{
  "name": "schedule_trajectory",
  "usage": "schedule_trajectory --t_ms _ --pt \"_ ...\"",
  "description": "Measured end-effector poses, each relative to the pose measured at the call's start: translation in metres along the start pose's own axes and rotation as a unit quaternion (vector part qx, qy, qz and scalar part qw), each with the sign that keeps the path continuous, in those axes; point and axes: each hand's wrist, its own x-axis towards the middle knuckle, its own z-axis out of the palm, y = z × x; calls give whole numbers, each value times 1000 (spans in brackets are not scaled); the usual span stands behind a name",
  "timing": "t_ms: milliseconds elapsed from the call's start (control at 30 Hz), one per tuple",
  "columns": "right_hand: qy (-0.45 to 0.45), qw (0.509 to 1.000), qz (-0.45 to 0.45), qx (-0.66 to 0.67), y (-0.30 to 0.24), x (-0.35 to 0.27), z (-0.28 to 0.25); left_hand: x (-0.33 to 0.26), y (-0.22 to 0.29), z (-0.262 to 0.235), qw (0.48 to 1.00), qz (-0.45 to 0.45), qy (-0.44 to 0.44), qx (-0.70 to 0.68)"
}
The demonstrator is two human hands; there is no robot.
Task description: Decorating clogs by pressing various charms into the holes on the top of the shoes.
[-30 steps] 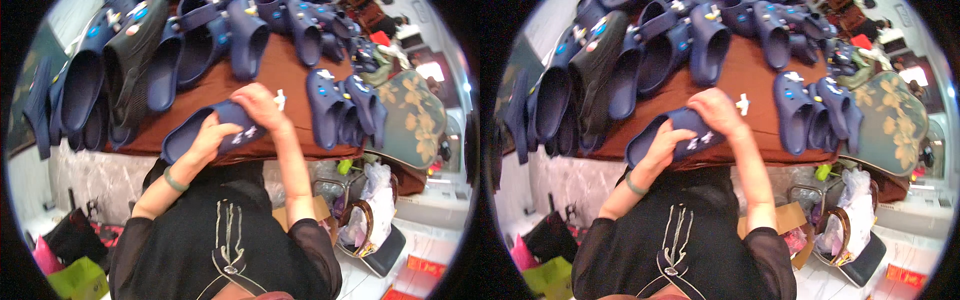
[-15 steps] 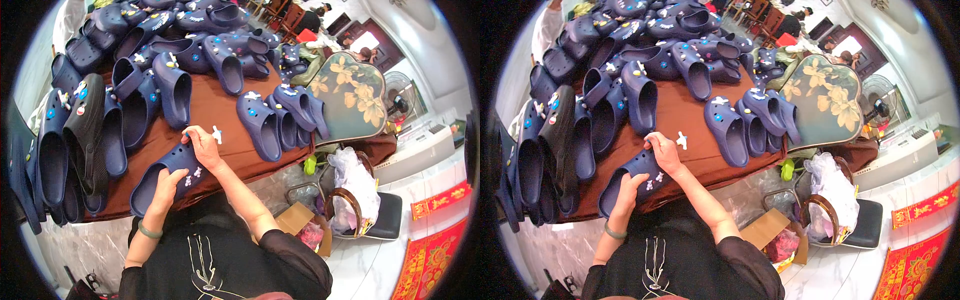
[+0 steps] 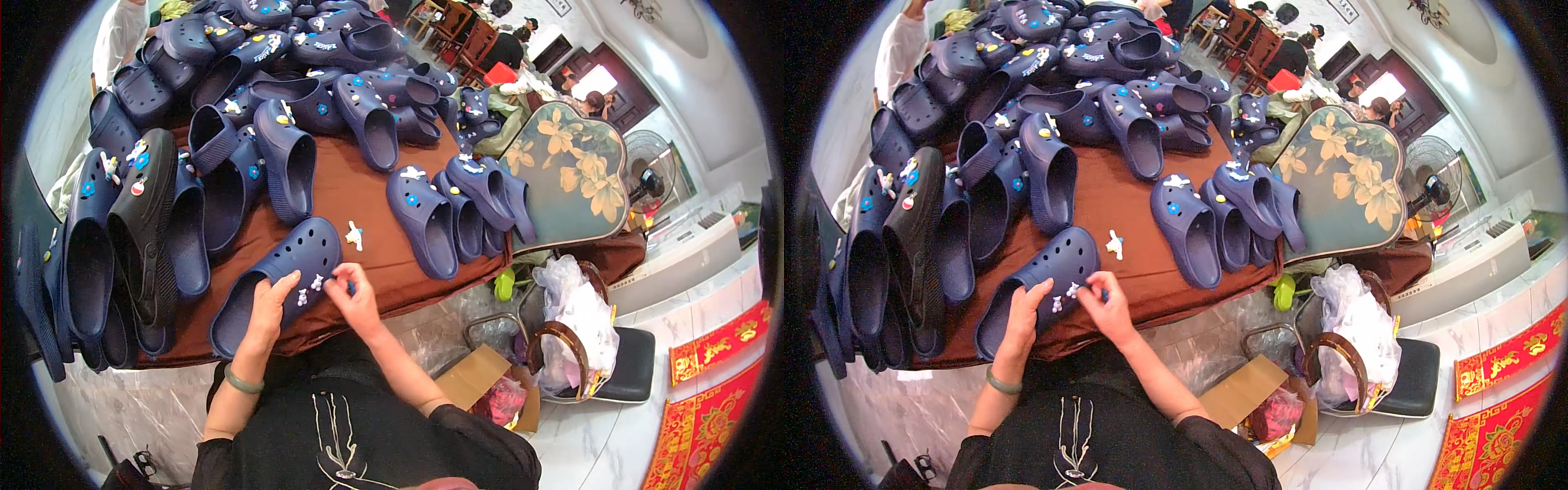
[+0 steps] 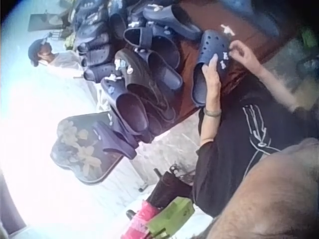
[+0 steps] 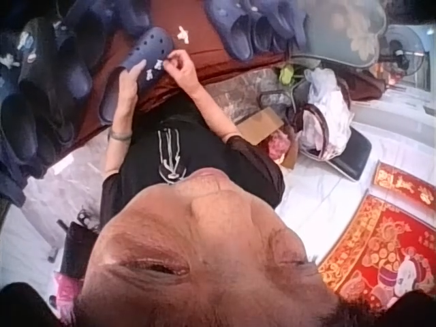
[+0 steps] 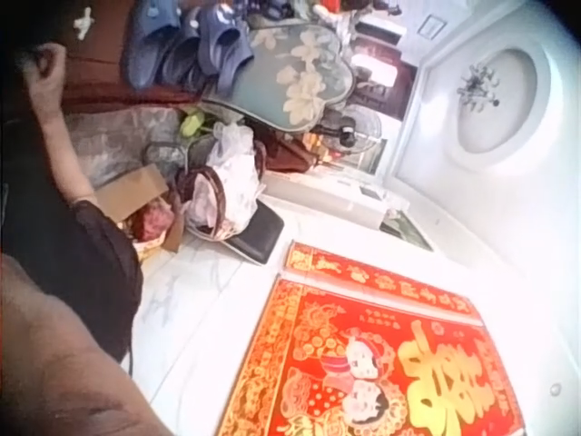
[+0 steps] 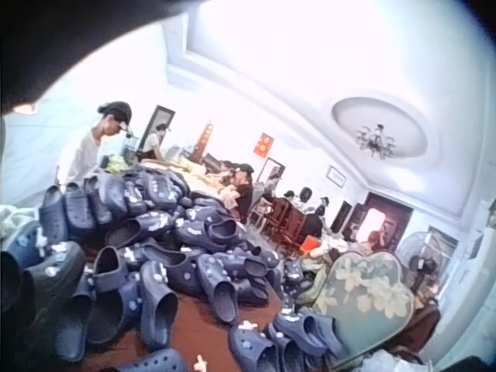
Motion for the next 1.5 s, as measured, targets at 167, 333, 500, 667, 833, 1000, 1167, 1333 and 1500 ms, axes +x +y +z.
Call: schedule_trajectory --t_ms 167,333,500,667,833,1000,1167,1333,1500 --pt "-36 969 -111 -218 3 -6 22 -1 -3 -7 1000 9 0 10" --pt "30 963 -188 -190 13 -8 24 0 -2 -4 1000 13 -9 13" --pt "59 975 -131 -168 17 -10 23 -3 -3 -5 1000 10 -6 9" --pt "54 972 -87 -211 18 -10 23 -1 -6 -8 1000 4 -2 6" --pt "45 970 -79 -224 12 -12 23 -5 -2 -1 1000 23 1 -5" --pt "-47 961 -161 -219 18 -9 3 -3 -2 2 999 12 7 -29" --pt "-56 943 -195 -265 18 -1 0 1 -6 -7 998 -6 10 -57" --pt "36 919 -278 -276 22 10 18 0 -1 -3 997 -23 18 -76" --pt "72 942 -197 -260 18 18 23 -5 1 1 999 -14 5 -46"
